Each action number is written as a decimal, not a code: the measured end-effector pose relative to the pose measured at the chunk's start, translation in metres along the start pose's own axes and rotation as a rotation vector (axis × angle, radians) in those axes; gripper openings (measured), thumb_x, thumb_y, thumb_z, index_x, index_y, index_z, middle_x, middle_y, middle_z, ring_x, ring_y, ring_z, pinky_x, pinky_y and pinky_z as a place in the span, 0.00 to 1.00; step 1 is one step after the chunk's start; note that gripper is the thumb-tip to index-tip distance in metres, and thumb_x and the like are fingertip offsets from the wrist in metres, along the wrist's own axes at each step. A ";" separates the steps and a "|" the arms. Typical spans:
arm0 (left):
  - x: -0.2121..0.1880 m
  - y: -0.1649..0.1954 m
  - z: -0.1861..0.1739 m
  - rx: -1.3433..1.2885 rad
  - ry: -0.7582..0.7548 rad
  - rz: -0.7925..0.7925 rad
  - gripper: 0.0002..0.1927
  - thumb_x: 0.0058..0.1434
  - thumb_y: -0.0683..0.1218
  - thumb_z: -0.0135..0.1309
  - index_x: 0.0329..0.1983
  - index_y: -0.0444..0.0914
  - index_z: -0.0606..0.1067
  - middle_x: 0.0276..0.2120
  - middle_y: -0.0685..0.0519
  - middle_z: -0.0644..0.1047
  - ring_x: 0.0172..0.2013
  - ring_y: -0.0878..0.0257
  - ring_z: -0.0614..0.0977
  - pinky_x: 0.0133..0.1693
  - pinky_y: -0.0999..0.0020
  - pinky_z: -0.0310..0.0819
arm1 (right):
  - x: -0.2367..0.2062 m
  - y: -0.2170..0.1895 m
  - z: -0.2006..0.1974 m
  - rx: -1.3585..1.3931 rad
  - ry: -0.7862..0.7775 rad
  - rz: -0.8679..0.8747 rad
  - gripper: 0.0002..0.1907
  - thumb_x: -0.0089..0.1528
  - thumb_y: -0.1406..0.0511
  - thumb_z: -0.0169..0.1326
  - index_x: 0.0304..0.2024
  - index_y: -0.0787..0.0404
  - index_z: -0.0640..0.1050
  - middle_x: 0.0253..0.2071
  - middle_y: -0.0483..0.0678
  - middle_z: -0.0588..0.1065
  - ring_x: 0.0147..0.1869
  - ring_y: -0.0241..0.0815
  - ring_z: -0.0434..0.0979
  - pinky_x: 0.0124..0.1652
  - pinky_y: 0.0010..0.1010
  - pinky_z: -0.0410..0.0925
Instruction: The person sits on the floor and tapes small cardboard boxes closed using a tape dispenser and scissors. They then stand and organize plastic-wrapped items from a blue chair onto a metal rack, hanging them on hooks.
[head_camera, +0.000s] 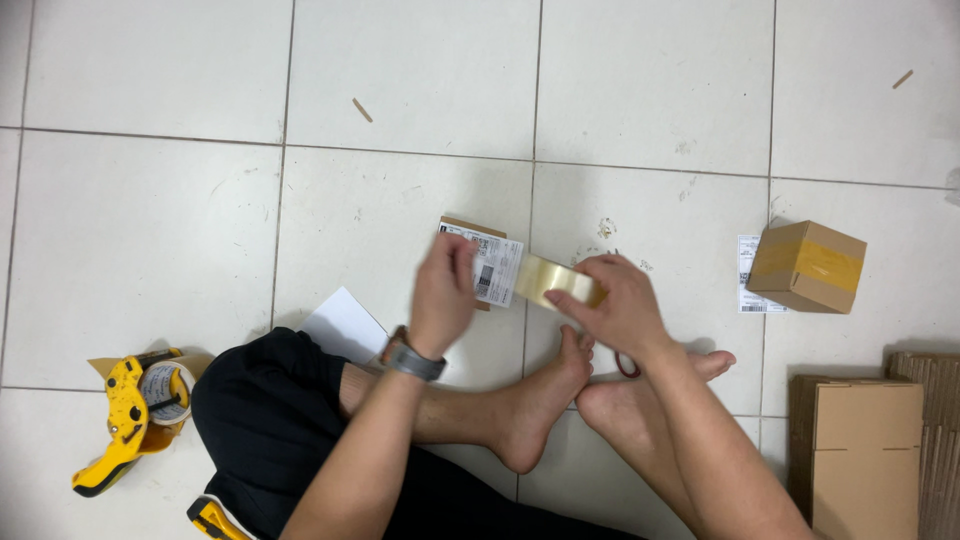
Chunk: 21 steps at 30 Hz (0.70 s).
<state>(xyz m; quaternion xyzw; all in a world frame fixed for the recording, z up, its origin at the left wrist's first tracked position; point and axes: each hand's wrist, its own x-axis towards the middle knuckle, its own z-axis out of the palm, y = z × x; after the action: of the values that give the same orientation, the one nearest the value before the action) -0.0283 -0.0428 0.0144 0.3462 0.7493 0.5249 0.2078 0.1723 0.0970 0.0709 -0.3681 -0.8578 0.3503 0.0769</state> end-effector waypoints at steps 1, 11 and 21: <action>0.009 -0.011 -0.014 0.045 0.032 -0.095 0.10 0.72 0.46 0.48 0.41 0.33 0.73 0.28 0.46 0.78 0.26 0.59 0.77 0.30 0.63 0.72 | 0.005 0.005 -0.003 -0.046 -0.002 0.070 0.20 0.56 0.53 0.65 0.34 0.64 0.82 0.30 0.55 0.78 0.35 0.51 0.77 0.36 0.41 0.70; 0.057 -0.113 -0.015 -0.143 -0.269 -0.591 0.13 0.68 0.49 0.54 0.51 0.37 0.74 0.26 0.52 0.77 0.26 0.64 0.73 0.28 0.69 0.64 | 0.068 0.017 0.071 -0.182 -0.199 0.227 0.34 0.67 0.39 0.42 0.36 0.58 0.84 0.19 0.53 0.76 0.29 0.52 0.78 0.34 0.44 0.70; -0.017 -0.057 -0.012 -0.352 -0.605 -0.581 0.31 0.63 0.54 0.56 0.65 0.45 0.57 0.50 0.49 0.75 0.47 0.65 0.80 0.45 0.71 0.78 | -0.032 0.108 0.082 0.472 -0.124 0.468 0.25 0.70 0.50 0.46 0.41 0.66 0.79 0.32 0.52 0.74 0.37 0.45 0.74 0.40 0.42 0.67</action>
<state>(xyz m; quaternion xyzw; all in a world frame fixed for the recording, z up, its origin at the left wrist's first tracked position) -0.0419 -0.0751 -0.0357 0.2189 0.6203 0.4395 0.6117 0.2258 0.0828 -0.0565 -0.5050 -0.6482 0.5693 0.0250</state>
